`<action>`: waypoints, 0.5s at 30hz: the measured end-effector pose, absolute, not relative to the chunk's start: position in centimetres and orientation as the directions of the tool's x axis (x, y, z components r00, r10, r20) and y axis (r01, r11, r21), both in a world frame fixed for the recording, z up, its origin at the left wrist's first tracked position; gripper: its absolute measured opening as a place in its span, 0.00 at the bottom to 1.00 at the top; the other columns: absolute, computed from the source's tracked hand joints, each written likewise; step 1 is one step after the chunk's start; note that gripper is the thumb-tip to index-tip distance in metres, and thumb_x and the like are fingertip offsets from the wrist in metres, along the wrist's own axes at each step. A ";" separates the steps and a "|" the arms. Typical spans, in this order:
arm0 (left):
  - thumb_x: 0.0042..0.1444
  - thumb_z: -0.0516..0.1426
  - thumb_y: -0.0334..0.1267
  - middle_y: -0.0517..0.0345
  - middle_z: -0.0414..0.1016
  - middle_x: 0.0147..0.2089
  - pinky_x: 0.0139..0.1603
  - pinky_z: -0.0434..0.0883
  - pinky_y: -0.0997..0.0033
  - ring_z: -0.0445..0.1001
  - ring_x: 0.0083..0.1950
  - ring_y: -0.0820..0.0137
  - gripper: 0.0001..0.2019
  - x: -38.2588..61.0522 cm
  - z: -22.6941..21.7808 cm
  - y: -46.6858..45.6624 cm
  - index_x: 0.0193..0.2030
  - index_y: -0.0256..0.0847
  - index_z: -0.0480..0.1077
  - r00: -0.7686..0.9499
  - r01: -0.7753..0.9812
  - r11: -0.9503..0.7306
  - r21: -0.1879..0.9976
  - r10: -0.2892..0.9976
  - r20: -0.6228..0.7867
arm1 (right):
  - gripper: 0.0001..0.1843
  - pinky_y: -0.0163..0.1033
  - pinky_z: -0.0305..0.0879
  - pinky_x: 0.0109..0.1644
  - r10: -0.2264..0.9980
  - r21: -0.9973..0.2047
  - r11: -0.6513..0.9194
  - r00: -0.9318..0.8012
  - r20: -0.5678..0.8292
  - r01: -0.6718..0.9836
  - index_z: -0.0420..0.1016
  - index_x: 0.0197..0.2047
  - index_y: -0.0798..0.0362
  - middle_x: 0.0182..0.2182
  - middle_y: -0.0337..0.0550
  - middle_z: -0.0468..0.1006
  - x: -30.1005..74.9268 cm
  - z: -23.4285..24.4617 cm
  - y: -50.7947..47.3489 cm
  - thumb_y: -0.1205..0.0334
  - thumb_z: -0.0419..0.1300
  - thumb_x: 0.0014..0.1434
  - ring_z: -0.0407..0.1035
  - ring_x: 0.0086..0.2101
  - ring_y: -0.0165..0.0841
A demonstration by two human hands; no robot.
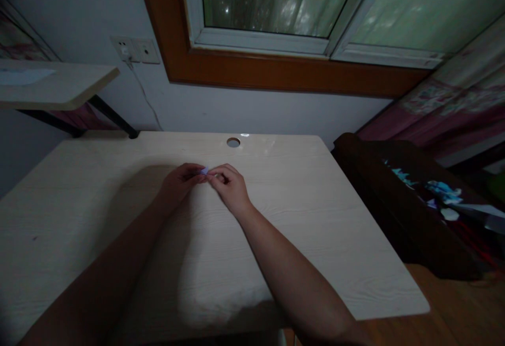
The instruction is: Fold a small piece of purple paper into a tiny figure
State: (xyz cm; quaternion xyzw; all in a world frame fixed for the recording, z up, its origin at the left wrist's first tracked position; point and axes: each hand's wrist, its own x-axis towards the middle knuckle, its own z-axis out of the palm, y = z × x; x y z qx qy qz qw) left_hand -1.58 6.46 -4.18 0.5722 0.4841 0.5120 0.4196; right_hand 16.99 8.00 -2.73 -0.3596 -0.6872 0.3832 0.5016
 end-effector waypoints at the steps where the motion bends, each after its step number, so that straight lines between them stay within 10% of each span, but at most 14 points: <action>1: 0.52 0.66 0.47 0.56 0.81 0.40 0.48 0.75 0.63 0.80 0.42 0.66 0.17 -1.5 -4.2 6.4 0.46 0.43 0.74 -0.003 0.124 -0.187 0.974 0.982 0.189 | 0.04 0.38 0.62 0.36 0.882 -0.889 0.444 -0.234 0.410 0.116 0.80 0.36 0.48 0.34 0.40 0.75 17.0 -2.8 8.0 0.58 0.65 0.60 0.65 0.30 0.31; 15: 0.56 0.64 0.45 0.57 0.79 0.39 0.44 0.76 0.67 0.79 0.39 0.69 0.13 -1.1 -3.2 5.9 0.43 0.43 0.71 -0.006 0.267 -0.276 0.923 0.958 0.288 | 0.05 0.38 0.62 0.37 0.879 -0.873 0.455 -0.246 0.409 0.176 0.80 0.37 0.48 0.33 0.41 0.75 16.9 -2.7 7.9 0.57 0.64 0.61 0.66 0.31 0.32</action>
